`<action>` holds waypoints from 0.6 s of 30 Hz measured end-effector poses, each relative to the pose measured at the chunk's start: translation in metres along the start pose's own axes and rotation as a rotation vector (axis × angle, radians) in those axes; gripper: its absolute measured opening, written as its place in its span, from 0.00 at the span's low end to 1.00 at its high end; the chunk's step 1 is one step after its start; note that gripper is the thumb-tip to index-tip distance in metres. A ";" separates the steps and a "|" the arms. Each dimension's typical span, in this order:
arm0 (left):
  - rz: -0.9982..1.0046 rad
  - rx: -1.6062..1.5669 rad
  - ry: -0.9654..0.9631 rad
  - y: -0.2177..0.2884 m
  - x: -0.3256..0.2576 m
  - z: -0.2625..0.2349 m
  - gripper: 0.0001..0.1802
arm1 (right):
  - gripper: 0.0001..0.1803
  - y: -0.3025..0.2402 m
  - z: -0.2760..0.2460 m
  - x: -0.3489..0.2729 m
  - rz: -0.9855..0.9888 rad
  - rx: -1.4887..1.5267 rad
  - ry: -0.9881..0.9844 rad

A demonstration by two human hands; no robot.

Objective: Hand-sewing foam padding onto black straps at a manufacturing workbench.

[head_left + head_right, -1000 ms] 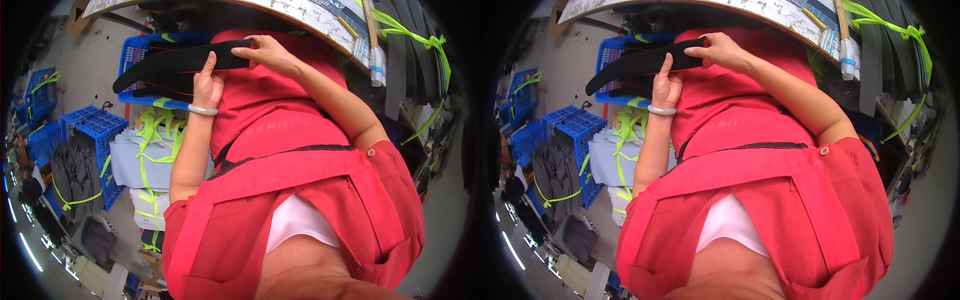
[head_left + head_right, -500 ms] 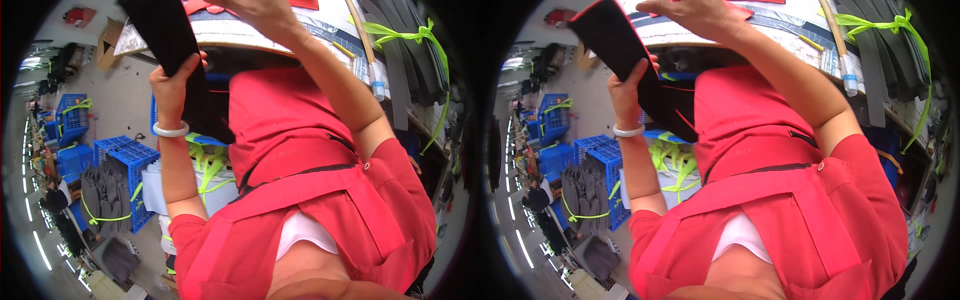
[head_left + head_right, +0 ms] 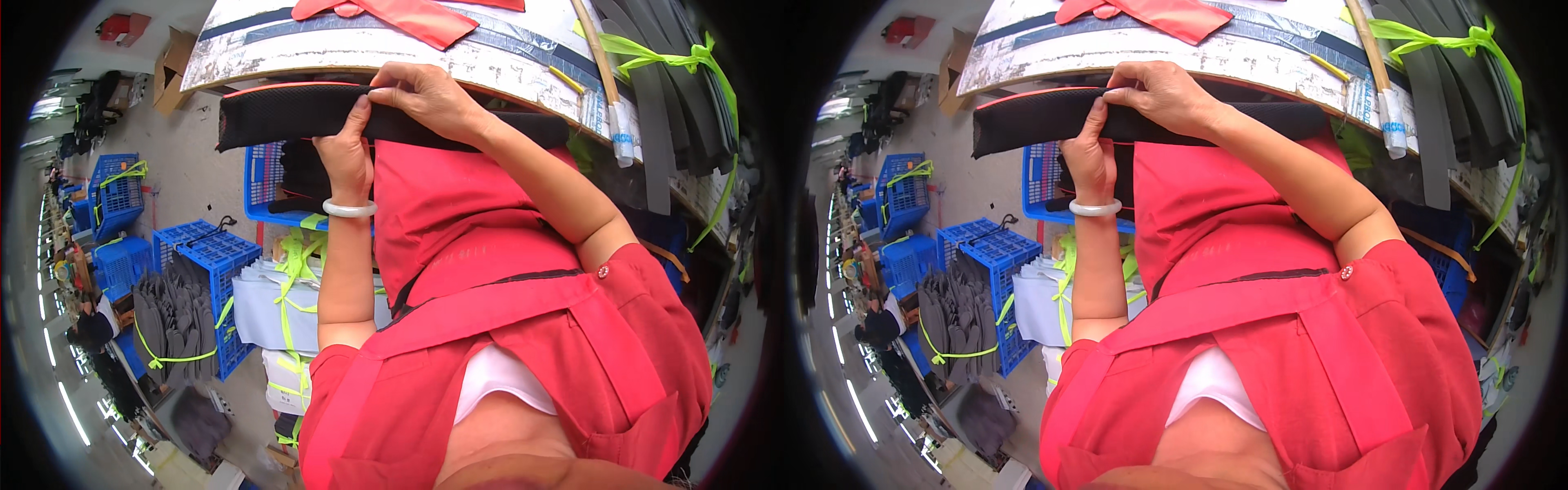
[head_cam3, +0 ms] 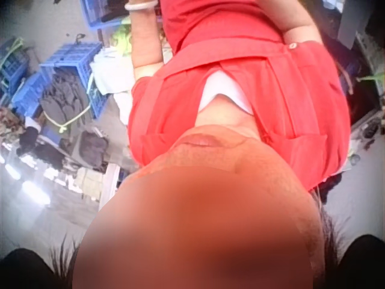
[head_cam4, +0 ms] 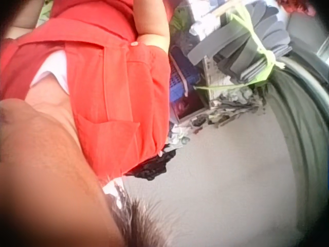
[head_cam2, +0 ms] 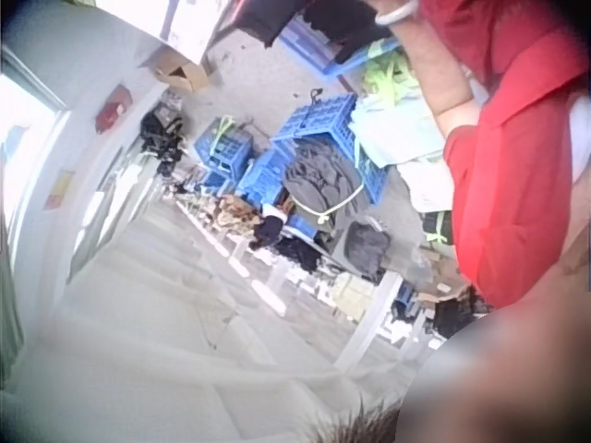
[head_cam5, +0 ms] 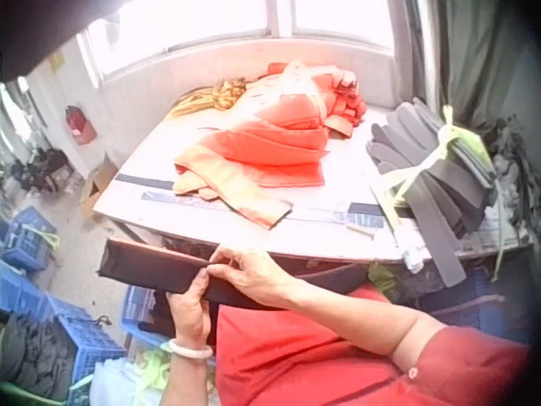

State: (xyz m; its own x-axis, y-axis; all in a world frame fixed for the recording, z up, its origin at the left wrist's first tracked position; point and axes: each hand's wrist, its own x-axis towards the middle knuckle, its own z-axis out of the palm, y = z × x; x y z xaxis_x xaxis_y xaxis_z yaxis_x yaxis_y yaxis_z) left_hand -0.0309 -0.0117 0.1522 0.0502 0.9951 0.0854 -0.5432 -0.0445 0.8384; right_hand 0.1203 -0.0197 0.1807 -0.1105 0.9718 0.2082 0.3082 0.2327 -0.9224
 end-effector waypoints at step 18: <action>-0.092 0.142 0.024 -0.030 -0.041 -0.029 0.15 | 0.11 0.028 0.024 -0.027 -0.133 -0.088 0.066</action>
State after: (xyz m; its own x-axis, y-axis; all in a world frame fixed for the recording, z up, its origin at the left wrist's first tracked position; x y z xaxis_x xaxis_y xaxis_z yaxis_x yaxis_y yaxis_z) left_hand -0.0407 -0.0489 0.1077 0.0733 0.9973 -0.0064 -0.4132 0.0362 0.9099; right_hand 0.1092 -0.0400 0.1413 -0.0943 0.9318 0.3505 0.3769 0.3593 -0.8537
